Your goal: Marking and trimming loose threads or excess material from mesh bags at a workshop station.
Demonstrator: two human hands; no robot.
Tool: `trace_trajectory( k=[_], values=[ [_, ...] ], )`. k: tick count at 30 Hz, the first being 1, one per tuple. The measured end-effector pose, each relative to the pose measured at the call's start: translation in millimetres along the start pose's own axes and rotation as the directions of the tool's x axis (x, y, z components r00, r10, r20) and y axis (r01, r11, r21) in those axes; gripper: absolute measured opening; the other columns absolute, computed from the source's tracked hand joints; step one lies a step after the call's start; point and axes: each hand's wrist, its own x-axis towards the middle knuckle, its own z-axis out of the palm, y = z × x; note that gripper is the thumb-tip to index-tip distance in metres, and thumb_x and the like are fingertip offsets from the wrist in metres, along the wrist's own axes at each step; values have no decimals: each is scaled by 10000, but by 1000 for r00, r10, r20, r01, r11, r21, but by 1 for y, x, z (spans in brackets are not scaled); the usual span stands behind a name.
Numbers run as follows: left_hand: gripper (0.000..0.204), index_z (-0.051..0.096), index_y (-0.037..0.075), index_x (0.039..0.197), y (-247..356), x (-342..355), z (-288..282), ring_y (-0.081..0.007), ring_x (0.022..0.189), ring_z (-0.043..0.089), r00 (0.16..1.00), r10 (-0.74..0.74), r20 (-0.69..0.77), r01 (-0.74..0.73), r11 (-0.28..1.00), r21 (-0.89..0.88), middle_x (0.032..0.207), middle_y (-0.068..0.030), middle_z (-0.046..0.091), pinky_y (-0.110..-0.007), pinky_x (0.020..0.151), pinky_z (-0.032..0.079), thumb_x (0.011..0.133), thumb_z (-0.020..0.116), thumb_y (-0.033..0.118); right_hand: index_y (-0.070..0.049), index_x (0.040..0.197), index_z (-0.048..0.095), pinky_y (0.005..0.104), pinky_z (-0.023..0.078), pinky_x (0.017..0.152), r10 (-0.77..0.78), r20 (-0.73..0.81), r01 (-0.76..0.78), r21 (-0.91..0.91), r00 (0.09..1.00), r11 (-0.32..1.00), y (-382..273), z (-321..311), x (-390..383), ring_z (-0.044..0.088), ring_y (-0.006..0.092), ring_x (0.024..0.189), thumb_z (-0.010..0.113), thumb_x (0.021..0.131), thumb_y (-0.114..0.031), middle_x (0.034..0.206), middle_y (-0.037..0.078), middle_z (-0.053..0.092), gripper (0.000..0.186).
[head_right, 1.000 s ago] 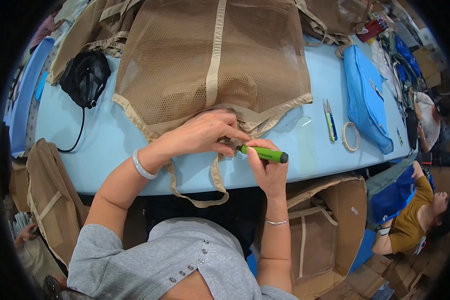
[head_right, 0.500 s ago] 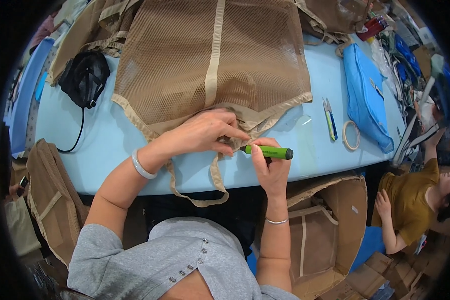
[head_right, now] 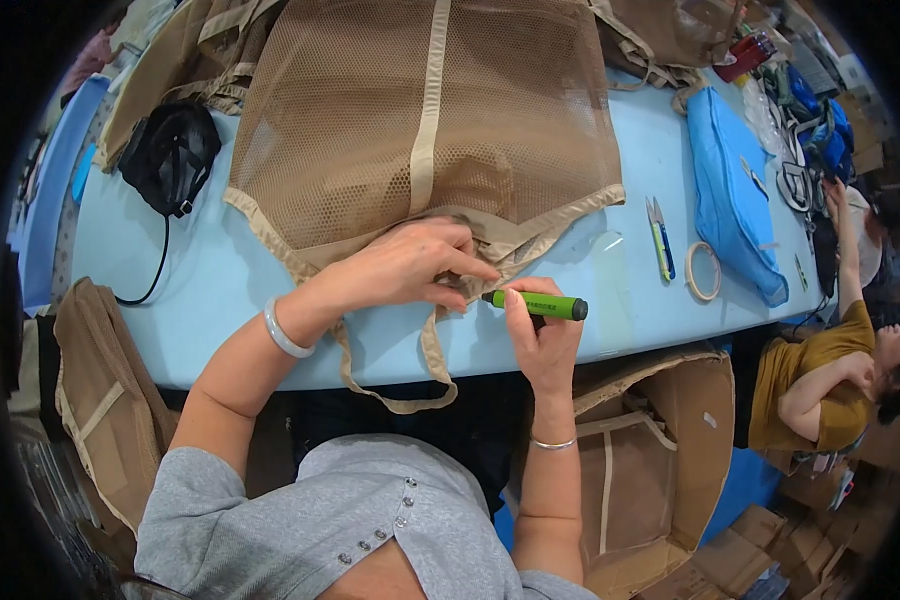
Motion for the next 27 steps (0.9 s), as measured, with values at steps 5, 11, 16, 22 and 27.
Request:
trace_trajectory(
  k=[5,11,16,22,27],
  values=[
    [487,707,163,1157,-1,0,1,-224,839,540,1000,1,-3,-1,1000,-1,830,-36,547,-358,770,475,688,820,225,5,949,645,209,394,552,-13,6,13,-10,1000,1000,1,1,-1,500,56,629,637,912,-71,769,10,608,85],
    [452,720,175,1121,2,2,-2,-256,908,558,997,-57,47,59,997,-44,860,-58,563,-382,801,481,680,813,182,6,989,646,208,403,555,37,-3,-37,24,999,999,-2,5,2,512,55,639,644,917,-70,821,19,624,105],
    [464,717,193,1136,1,2,-1,-255,897,554,998,-54,40,55,997,-47,853,-55,557,-382,800,479,682,814,192,-3,1009,650,204,401,555,-62,50,64,-45,997,997,3,1,2,513,54,641,656,915,-83,846,24,636,123],
    [470,714,192,1142,3,1,-2,-253,897,552,997,-62,53,64,997,-36,848,-52,555,-381,804,477,683,814,207,-4,1008,654,216,410,554,-40,36,42,-51,999,998,0,3,2,521,63,643,658,910,-75,861,34,650,122],
    [471,715,189,1139,2,1,-2,-253,895,551,997,-63,48,65,997,-40,845,-54,553,-382,802,477,679,813,210,-3,1004,653,207,416,564,-49,25,51,-62,998,997,-2,3,2,532,60,657,660,908,-74,872,43,659,120]
  ],
)
